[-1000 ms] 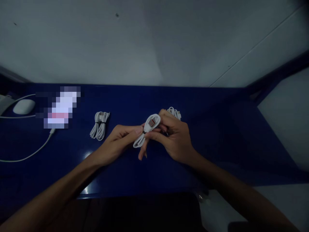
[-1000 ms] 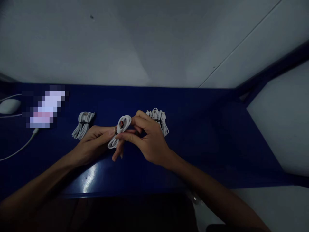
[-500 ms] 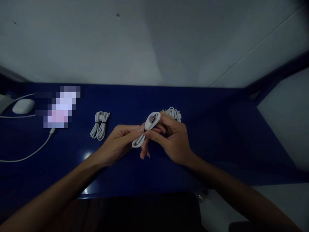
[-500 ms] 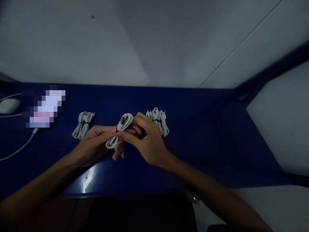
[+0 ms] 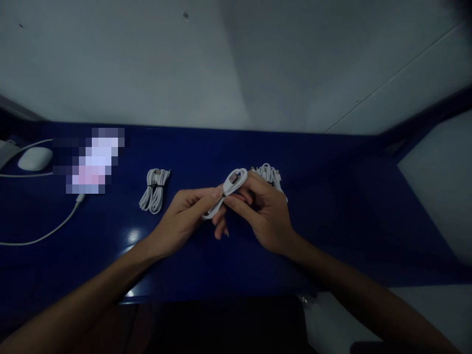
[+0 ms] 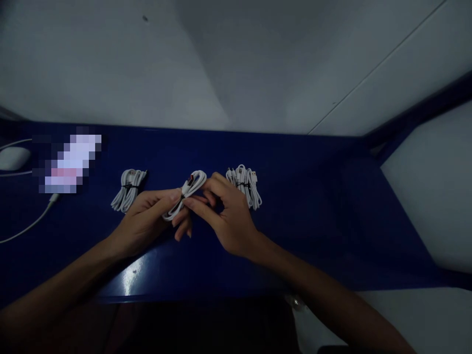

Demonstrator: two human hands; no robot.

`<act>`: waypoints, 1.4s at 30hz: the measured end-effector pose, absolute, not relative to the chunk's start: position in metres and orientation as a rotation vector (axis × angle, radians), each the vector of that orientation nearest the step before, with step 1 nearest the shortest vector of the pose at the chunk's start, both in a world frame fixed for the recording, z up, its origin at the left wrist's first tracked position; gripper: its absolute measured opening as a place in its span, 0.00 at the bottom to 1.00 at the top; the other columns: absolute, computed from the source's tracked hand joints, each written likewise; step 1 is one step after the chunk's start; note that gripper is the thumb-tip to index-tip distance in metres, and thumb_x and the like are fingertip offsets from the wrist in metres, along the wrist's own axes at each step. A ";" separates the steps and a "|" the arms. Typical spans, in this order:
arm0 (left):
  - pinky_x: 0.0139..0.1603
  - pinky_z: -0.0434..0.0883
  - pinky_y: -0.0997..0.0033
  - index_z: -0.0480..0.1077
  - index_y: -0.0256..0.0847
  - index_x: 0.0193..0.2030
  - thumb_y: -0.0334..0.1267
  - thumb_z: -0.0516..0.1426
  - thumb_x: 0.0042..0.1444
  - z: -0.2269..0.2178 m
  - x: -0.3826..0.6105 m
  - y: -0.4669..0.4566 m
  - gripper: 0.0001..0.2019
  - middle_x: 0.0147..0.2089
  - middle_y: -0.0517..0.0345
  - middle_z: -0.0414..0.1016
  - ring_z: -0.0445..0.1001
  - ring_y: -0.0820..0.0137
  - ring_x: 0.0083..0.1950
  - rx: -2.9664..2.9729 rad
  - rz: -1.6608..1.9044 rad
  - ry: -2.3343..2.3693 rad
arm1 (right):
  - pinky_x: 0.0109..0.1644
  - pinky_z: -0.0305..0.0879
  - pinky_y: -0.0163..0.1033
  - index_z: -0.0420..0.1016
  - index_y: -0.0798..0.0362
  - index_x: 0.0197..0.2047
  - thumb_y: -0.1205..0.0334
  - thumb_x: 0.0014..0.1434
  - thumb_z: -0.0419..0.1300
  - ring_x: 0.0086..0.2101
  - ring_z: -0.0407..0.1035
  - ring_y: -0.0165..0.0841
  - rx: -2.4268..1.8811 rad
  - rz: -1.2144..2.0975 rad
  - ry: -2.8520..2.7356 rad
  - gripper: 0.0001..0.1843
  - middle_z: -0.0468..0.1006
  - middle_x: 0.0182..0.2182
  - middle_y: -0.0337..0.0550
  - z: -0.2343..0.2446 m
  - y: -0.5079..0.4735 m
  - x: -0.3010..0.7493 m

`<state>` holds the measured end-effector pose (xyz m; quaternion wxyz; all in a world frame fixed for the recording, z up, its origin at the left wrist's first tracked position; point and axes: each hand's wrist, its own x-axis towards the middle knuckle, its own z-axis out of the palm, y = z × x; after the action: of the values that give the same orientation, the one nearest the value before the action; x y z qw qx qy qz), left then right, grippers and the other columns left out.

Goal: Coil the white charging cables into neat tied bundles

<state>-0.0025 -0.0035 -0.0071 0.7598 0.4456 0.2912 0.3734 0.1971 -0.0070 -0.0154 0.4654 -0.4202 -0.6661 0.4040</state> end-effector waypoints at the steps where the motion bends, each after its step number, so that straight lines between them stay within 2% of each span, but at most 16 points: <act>1: 0.40 0.83 0.65 0.81 0.36 0.38 0.47 0.58 0.77 -0.008 -0.002 -0.004 0.19 0.30 0.60 0.70 0.75 0.72 0.28 0.974 0.818 0.643 | 0.43 0.70 0.45 0.82 0.45 0.42 0.62 0.71 0.68 0.36 0.69 0.34 -1.034 0.991 -1.625 0.03 0.73 0.35 0.38 -0.016 -0.007 0.196; 4: 0.40 0.83 0.65 0.80 0.37 0.36 0.48 0.58 0.77 -0.009 -0.001 -0.005 0.20 0.30 0.60 0.70 0.76 0.72 0.27 0.974 0.816 0.640 | 0.41 0.72 0.44 0.82 0.46 0.41 0.60 0.71 0.68 0.35 0.70 0.34 -1.058 1.053 -1.563 0.04 0.73 0.34 0.37 -0.015 -0.010 0.194; 8: 0.39 0.82 0.66 0.78 0.37 0.32 0.47 0.56 0.78 -0.010 0.000 -0.005 0.24 0.28 0.60 0.70 0.76 0.73 0.26 0.970 0.819 0.630 | 0.27 0.72 0.37 0.81 0.47 0.38 0.55 0.69 0.71 0.24 0.65 0.28 -1.040 1.263 -1.374 0.08 0.69 0.27 0.33 -0.011 -0.013 0.189; 10: 0.39 0.82 0.66 0.78 0.37 0.32 0.47 0.56 0.79 -0.011 -0.001 -0.005 0.24 0.28 0.60 0.70 0.76 0.72 0.26 0.968 0.821 0.634 | 0.23 0.73 0.36 0.80 0.47 0.39 0.51 0.69 0.71 0.20 0.64 0.27 -1.017 1.355 -1.306 0.11 0.67 0.23 0.30 -0.008 -0.014 0.187; 13: 0.42 0.82 0.65 0.79 0.37 0.33 0.46 0.55 0.79 -0.011 -0.003 -0.005 0.23 0.29 0.59 0.73 0.77 0.71 0.29 1.005 0.809 0.651 | 0.24 0.78 0.38 0.79 0.47 0.43 0.48 0.69 0.71 0.19 0.68 0.29 -0.969 1.484 -1.256 0.12 0.69 0.21 0.29 -0.007 -0.014 0.185; 16: 0.46 0.81 0.66 0.80 0.38 0.35 0.44 0.54 0.80 -0.010 -0.005 -0.004 0.23 0.29 0.55 0.77 0.79 0.70 0.31 1.053 0.781 0.644 | 0.24 0.76 0.37 0.80 0.48 0.44 0.49 0.69 0.72 0.19 0.68 0.28 -0.950 1.499 -1.241 0.12 0.71 0.21 0.29 -0.006 -0.013 0.185; 18: 0.45 0.81 0.65 0.82 0.38 0.36 0.43 0.54 0.80 -0.009 -0.006 -0.003 0.22 0.30 0.55 0.78 0.77 0.70 0.30 1.034 0.770 0.616 | 0.23 0.73 0.35 0.81 0.48 0.45 0.50 0.70 0.71 0.18 0.66 0.26 -0.944 1.483 -1.244 0.11 0.71 0.21 0.29 -0.006 -0.012 0.186; 21: 0.45 0.81 0.65 0.83 0.38 0.37 0.42 0.55 0.79 -0.008 -0.008 -0.001 0.21 0.30 0.55 0.77 0.76 0.71 0.29 0.997 0.774 0.587 | 0.23 0.71 0.36 0.80 0.48 0.46 0.50 0.71 0.70 0.19 0.67 0.26 -0.891 1.552 -1.247 0.11 0.77 0.23 0.31 -0.004 -0.011 0.186; 24: 0.42 0.79 0.67 0.81 0.37 0.35 0.42 0.55 0.79 -0.009 -0.009 0.000 0.21 0.29 0.54 0.79 0.78 0.69 0.30 1.053 0.777 0.642 | 0.24 0.70 0.35 0.78 0.49 0.43 0.50 0.70 0.71 0.19 0.66 0.25 -0.864 1.593 -1.227 0.12 0.80 0.26 0.33 -0.005 -0.009 0.186; 27: 0.42 0.78 0.68 0.78 0.37 0.34 0.43 0.55 0.79 -0.011 -0.009 0.001 0.21 0.30 0.55 0.78 0.80 0.68 0.33 1.111 0.787 0.719 | 0.24 0.67 0.34 0.80 0.51 0.42 0.51 0.70 0.71 0.19 0.62 0.23 -0.878 1.621 -1.190 0.12 0.80 0.27 0.35 -0.008 -0.007 0.188; 30: 0.42 0.78 0.68 0.78 0.37 0.38 0.45 0.55 0.79 -0.012 -0.008 0.001 0.19 0.30 0.59 0.74 0.79 0.70 0.31 1.128 0.794 0.742 | 0.21 0.60 0.34 0.84 0.52 0.51 0.50 0.72 0.69 0.19 0.60 0.23 -0.931 1.635 -1.181 0.14 0.79 0.29 0.37 -0.011 -0.005 0.190; 32: 0.41 0.77 0.68 0.79 0.38 0.41 0.45 0.55 0.79 -0.012 -0.008 0.001 0.19 0.29 0.61 0.73 0.78 0.71 0.31 1.147 0.769 0.746 | 0.22 0.59 0.34 0.85 0.51 0.54 0.49 0.72 0.68 0.20 0.61 0.23 -0.951 1.640 -1.179 0.16 0.78 0.29 0.36 -0.013 -0.004 0.191; 37: 0.50 0.76 0.69 0.80 0.38 0.36 0.44 0.57 0.79 -0.007 -0.006 0.001 0.20 0.33 0.55 0.81 0.82 0.68 0.40 1.292 0.780 0.833 | 0.21 0.58 0.34 0.84 0.51 0.49 0.48 0.70 0.71 0.20 0.61 0.23 -1.006 1.587 -1.155 0.15 0.77 0.27 0.34 -0.010 -0.005 0.191; 40: 0.49 0.77 0.70 0.85 0.39 0.45 0.43 0.63 0.74 -0.007 -0.005 0.001 0.11 0.38 0.55 0.84 0.83 0.69 0.40 1.302 0.829 0.900 | 0.22 0.59 0.34 0.83 0.51 0.46 0.49 0.68 0.72 0.21 0.63 0.23 -1.030 1.491 -1.173 0.14 0.79 0.29 0.35 -0.006 -0.005 0.190; 42: 0.50 0.78 0.69 0.86 0.41 0.52 0.42 0.65 0.73 -0.008 -0.006 0.000 0.09 0.42 0.55 0.86 0.84 0.68 0.42 1.299 0.864 0.912 | 0.23 0.62 0.34 0.82 0.51 0.45 0.50 0.67 0.73 0.22 0.65 0.24 -1.043 1.445 -1.186 0.13 0.80 0.30 0.36 -0.005 -0.006 0.190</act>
<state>-0.0061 -0.0002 -0.0083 0.6186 0.5647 0.3965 0.3757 0.1899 -0.0063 -0.0049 0.4799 -0.4274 -0.4860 0.5923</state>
